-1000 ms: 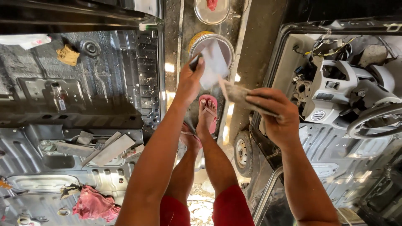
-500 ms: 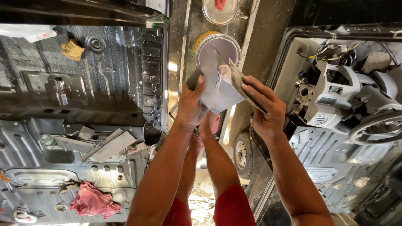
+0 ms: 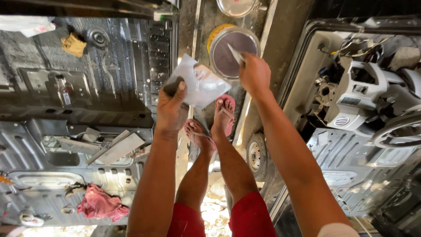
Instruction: The person applies a white body filler paste onto the hood of a car using a putty knife. They spread the filler across the surface, then dip the knife into a container to gather more paste before continuing to smooth the application.
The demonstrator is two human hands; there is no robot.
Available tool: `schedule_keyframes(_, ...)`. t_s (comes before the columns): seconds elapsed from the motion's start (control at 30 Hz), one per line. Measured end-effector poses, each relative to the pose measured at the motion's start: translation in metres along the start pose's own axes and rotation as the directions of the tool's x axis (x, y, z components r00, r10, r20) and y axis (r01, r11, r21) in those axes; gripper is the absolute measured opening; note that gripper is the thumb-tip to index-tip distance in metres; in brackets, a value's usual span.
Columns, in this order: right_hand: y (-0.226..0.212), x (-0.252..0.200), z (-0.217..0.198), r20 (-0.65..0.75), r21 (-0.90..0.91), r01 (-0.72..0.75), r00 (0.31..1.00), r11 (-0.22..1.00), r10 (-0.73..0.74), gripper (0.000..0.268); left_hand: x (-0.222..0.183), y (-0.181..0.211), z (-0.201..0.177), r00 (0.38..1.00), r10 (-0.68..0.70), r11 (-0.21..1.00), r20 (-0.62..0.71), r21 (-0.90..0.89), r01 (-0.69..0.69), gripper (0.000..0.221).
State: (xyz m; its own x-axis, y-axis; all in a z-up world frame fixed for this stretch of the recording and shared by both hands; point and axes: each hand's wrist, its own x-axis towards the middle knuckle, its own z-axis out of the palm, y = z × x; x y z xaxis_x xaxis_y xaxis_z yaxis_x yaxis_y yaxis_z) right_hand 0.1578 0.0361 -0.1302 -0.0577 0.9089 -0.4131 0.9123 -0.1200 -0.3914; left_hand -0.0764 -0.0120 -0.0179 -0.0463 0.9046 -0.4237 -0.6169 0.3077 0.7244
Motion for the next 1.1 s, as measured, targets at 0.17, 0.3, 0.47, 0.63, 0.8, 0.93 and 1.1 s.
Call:
schedule_keyframes(0.17,0.002,0.045,0.046,0.157,-0.128,-0.096,0.981,0.987,0.116,0.026,0.009,0.0,-0.022,0.999,-0.002,1.0,0.034,0.024,0.001,0.019)
schedule_keyframes(0.3,0.016,0.05,0.077,0.207,-0.106,-0.135,0.966,0.985,0.155,0.023,0.015,-0.016,-0.038,1.0,-0.001,0.999,0.023,0.038,0.0,0.023)
schedule_keyframes(0.47,0.033,0.022,0.023,0.168,0.187,-0.312,0.945,0.932,0.282,0.031,0.021,-0.008,-0.025,0.995,0.064,0.957,-0.072,0.286,-0.041,0.023)
schedule_keyframes(0.63,-0.01,-0.053,-0.081,0.102,0.421,-0.163,0.986,0.892,0.132,0.028,0.035,-0.017,-0.023,0.985,0.12,0.811,0.126,0.56,-0.17,0.019)
schedule_keyframes(0.8,-0.028,-0.113,-0.151,-0.033,0.512,0.078,0.997,0.856,-0.071,0.025,0.053,-0.05,-0.003,0.901,0.296,0.664,0.316,0.61,-0.432,0.034)
schedule_keyframes(0.93,-0.037,-0.148,-0.207,-0.178,0.482,0.298,0.954,0.824,-0.241,0.023,0.048,-0.055,0.035,0.889,0.278,0.645,0.363,0.615,-0.453,0.035)
schedule_keyframes(1.1,-0.067,-0.201,-0.302,-0.313,0.394,0.456,0.883,0.798,-0.35,0.014,0.0,-0.023,0.098,0.949,0.111,0.886,0.294,0.403,-0.229,0.031)
